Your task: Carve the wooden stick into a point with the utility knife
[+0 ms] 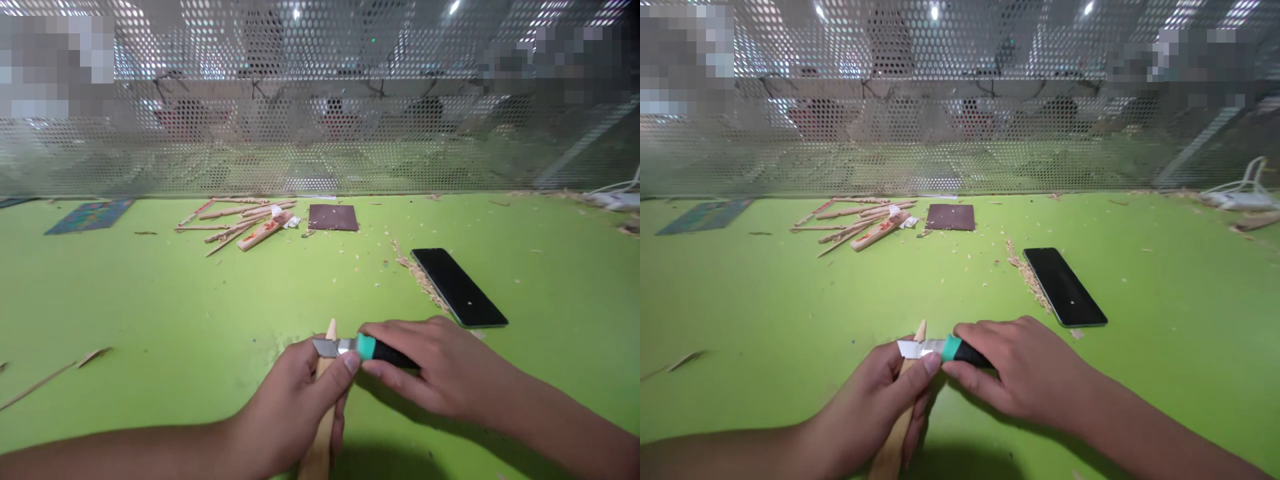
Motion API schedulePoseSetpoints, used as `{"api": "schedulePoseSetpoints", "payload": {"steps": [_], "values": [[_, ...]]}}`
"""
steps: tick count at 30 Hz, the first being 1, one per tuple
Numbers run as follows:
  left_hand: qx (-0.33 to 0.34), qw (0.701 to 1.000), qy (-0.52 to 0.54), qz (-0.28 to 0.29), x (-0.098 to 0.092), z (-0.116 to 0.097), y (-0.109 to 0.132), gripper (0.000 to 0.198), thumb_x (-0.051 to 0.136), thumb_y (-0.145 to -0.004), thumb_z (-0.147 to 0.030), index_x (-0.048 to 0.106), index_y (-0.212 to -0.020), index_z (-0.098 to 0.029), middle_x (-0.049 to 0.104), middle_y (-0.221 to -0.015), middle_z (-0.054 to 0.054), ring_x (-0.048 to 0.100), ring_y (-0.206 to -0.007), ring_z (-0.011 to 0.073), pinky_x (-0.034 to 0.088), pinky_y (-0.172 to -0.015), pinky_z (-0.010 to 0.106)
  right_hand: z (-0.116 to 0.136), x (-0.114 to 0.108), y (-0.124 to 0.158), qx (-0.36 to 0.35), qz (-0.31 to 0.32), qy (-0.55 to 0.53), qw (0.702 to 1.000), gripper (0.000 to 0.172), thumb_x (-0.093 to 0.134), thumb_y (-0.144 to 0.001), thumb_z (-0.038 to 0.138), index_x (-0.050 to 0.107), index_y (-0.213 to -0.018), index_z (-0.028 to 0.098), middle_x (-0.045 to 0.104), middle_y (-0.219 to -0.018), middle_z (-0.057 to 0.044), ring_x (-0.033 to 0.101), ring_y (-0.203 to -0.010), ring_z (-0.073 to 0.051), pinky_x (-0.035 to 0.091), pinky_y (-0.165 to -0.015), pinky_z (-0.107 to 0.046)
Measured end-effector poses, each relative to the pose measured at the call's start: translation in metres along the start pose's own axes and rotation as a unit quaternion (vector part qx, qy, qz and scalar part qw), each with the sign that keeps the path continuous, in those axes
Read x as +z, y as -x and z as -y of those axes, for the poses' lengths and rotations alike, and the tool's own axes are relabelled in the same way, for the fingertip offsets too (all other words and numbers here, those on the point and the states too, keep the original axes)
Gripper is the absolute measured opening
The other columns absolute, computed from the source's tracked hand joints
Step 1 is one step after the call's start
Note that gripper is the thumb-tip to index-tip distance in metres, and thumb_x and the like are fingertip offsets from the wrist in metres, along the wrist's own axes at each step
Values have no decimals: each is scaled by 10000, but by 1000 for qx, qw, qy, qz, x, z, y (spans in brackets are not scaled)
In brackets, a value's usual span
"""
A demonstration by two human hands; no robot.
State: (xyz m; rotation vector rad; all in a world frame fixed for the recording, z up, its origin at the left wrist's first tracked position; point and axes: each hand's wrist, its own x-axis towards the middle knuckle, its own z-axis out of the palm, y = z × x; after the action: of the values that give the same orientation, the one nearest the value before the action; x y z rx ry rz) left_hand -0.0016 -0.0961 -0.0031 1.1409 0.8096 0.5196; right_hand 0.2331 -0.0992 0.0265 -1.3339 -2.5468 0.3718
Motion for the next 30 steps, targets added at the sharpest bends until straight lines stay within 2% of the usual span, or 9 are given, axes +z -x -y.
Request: {"api": "schedulePoseSetpoints", "payload": {"steps": [4, 9, 15, 19, 21, 24, 30], "values": [[-16, 1000, 19, -2, 0, 2, 1, 514, 614, -1008, -662, 523, -788, -207, 545, -562, -58, 521, -409, 91, 447, -442, 201, -7, 0, 0, 34, -59, 21, 997, 436, 393, -1151, 493, 695, -1179, 179, 809, -918, -76, 757, -702, -240, 487, -609, -342], [-13, 1000, 11, 9, -1, -1, 0, 475, 634, -1014, -637, 520, -859, -202, 561, -566, -70, 517, -424, 70, 461, -465, 176, -10, -1, 0, 33, -67, 11, 997, 432, 411, -1137, 515, 697, -1176, 193, 817, -932, -70, 769, -729, -250, 501, -620, -347], [-20, 999, 31, 29, -2, -3, 0, 456, 678, -984, -637, 525, -942, -209, 586, -599, -69, 529, -442, 84, 460, -464, 186, -8, -4, -1, 49, -22, -21, 998, 387, 444, -1112, 485, 703, -1109, 197, 794, -909, -70, 740, -746, -236, 469, -651, -330], [-19, 999, 8, 28, -4, -1, 0, 451, 682, -972, -642, 534, -951, -216, 576, -574, -69, 516, -437, 105, 413, -451, 200, -1, -8, -3, 26, 60, -68, 996, 335, 474, -1078, 447, 666, -936, 212, 680, -737, -11, 598, -619, -174, 380, -593, -303], [-12, 999, -7, 30, -4, -1, 0, 441, 674, -976, -635, 538, -945, -217, 570, -571, -68, 506, -431, 107, 380, -450, 204, 2, -8, -3, 14, 81, -82, 993, 288, 491, -1049, 395, 638, -880, 214, 629, -700, 3, 546, -599, -160, 353, -585, -303], [-4, 999, -21, 26, -4, -4, 0, 438, 678, -973, -628, 534, -928, -217, 558, -597, -69, 494, -450, 102, 380, -470, 207, 4, -7, -4, 16, 72, -82, 994, 235, 507, -1021, 353, 654, -913, 205, 651, -726, -6, 554, -617, -161, 347, -600, -308], [-7, 999, -31, 26, -1, -7, 1, 488, 624, -981, -680, 531, -869, -214, 560, -560, -57, 499, -450, 106, 411, -499, 220, 5, -6, -2, 20, 60, -63, 996, 275, 514, -1048, 393, 698, -997, 195, 706, -761, -25, 626, -628, -182, 384, -593, -313]]}}
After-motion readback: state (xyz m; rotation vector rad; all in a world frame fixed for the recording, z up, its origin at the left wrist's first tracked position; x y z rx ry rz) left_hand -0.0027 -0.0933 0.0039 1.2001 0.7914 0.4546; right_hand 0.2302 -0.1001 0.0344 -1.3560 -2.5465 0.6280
